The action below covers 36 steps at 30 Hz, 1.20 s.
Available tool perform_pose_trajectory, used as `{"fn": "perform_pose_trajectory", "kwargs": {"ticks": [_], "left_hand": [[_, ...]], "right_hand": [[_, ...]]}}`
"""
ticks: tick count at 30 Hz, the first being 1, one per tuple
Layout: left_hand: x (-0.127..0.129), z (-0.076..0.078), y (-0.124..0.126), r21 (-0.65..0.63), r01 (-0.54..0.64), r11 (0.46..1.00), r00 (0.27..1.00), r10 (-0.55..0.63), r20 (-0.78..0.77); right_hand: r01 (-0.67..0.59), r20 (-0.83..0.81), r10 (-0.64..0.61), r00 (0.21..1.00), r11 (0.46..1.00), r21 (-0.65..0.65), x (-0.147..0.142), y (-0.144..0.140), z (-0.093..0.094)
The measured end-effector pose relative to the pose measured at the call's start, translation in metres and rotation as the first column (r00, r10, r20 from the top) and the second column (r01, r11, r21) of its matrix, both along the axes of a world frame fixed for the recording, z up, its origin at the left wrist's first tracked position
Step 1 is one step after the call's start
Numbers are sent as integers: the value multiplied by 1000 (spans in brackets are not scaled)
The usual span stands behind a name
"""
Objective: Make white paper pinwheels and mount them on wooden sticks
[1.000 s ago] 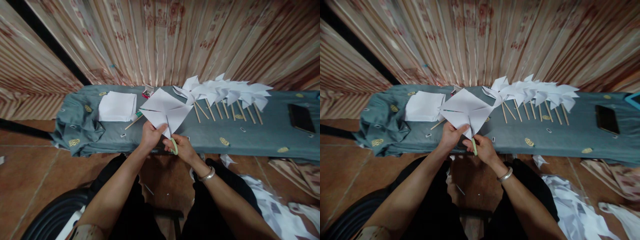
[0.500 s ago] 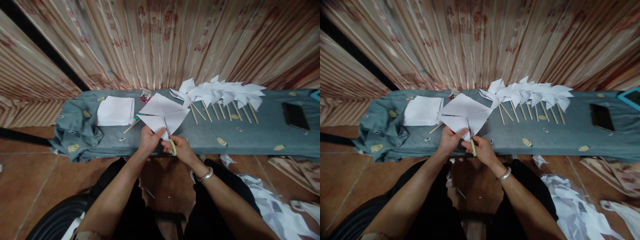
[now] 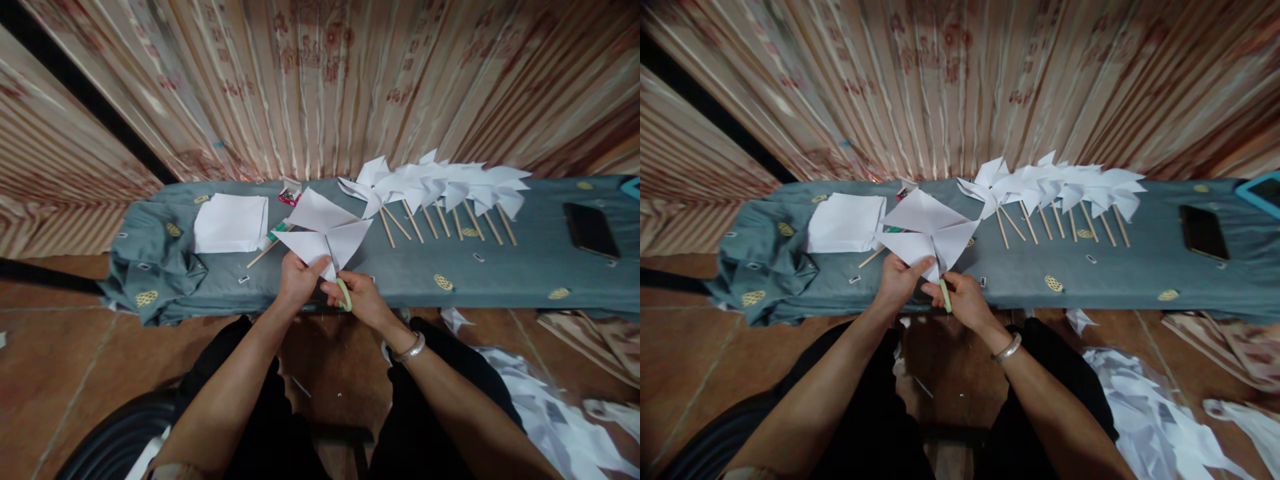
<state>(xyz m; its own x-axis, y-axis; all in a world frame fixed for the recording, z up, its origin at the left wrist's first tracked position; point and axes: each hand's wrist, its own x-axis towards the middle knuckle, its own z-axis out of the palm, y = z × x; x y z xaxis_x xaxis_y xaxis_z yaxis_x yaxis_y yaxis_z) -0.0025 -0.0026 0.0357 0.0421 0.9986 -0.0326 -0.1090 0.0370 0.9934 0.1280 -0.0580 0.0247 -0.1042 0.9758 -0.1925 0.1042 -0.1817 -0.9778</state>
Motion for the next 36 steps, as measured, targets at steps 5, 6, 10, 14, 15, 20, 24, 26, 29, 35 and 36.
{"fn": "perform_pose_trajectory", "kwargs": {"ticks": [5,6,10,14,15,20,24,26,29,35,36], "left_hand": [[-1,-2,1,8,1,1000,1000,-1,13],[-1,-2,1,7,3,1000,1000,-3,16],[-1,-2,2,-3,-4,1000,999,4,41],[-2,0,4,-30,-58,998,995,60,74],[-3,1,5,-36,-72,997,993,75,92],[-10,5,14,-63,-118,991,969,129,210],[-18,7,22,-69,-164,984,961,176,215],[-22,7,24,-80,-177,981,957,190,220],[-26,5,23,-95,-173,980,957,190,221],[-24,-3,15,-172,-126,977,974,154,163],[-22,-5,14,-189,-114,975,979,143,146]], "right_hand": [[1,5,-2,1000,1000,11,0,0,-2],[0,2,0,1000,1000,7,0,0,-3],[-5,6,5,1000,1000,3,-1,-2,-4],[-22,9,22,1000,1000,-6,-2,-4,-5],[-41,7,41,999,999,-14,-2,-4,-5],[-150,132,152,980,988,-25,14,-3,-7],[-127,518,67,852,989,80,39,-2,-2],[-87,647,2,762,991,100,51,-2,1],[0,770,-112,629,990,144,69,-1,2],[16,920,-238,311,969,246,97,3,-4],[-2,929,-240,280,968,251,99,4,-4]]}}
